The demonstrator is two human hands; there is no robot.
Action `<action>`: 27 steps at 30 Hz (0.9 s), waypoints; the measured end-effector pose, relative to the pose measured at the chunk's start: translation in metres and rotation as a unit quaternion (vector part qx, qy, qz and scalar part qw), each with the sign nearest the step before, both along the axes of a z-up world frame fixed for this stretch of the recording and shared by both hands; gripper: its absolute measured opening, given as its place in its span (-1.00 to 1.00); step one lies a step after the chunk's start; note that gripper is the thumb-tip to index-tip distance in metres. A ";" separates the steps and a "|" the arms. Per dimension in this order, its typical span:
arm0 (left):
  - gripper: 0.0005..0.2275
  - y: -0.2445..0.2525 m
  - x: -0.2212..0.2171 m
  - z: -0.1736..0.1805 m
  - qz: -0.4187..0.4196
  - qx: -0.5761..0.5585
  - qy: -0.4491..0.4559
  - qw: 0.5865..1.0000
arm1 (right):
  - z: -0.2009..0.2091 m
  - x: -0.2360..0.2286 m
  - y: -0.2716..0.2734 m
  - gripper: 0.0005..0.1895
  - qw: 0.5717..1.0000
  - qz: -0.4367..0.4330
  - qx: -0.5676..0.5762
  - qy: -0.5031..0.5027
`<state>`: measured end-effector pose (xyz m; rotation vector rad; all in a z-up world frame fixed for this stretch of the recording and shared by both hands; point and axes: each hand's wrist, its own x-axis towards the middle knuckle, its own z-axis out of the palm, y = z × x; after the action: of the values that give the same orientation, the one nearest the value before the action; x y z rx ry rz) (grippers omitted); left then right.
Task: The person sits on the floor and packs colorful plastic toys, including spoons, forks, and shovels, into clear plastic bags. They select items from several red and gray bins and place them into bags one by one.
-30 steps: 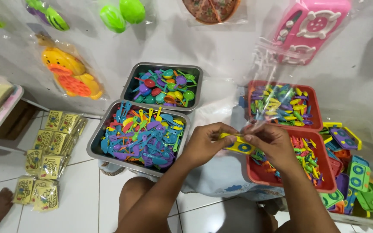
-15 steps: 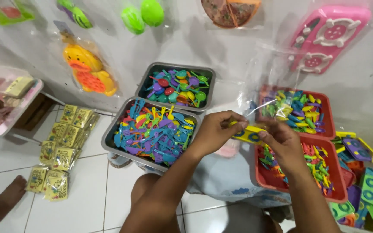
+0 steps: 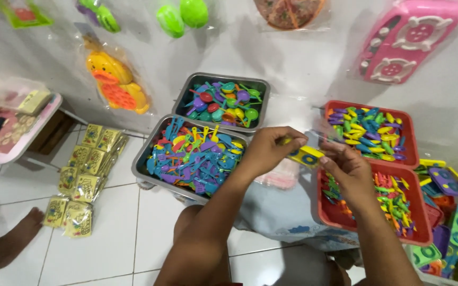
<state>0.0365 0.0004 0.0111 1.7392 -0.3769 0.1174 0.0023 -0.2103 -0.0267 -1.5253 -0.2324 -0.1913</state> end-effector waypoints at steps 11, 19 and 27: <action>-0.83 0.003 -0.020 0.003 -0.057 -0.096 0.038 0.993 | -0.015 0.010 -0.006 -0.79 0.997 -0.001 -0.020 -0.077; -0.83 0.006 -0.025 0.010 -0.142 -0.092 0.055 0.984 | -0.016 0.011 -0.008 -0.15 0.982 0.118 0.137 -0.054; -0.67 0.011 -0.030 0.007 -0.226 -0.013 0.110 0.968 | -0.030 0.017 -0.030 -0.77 0.969 0.065 0.228 -0.075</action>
<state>0.0068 0.0112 0.0179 1.5801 -0.5924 -0.3954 0.0190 -0.2401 -0.0564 -1.0348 -0.3800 -0.2375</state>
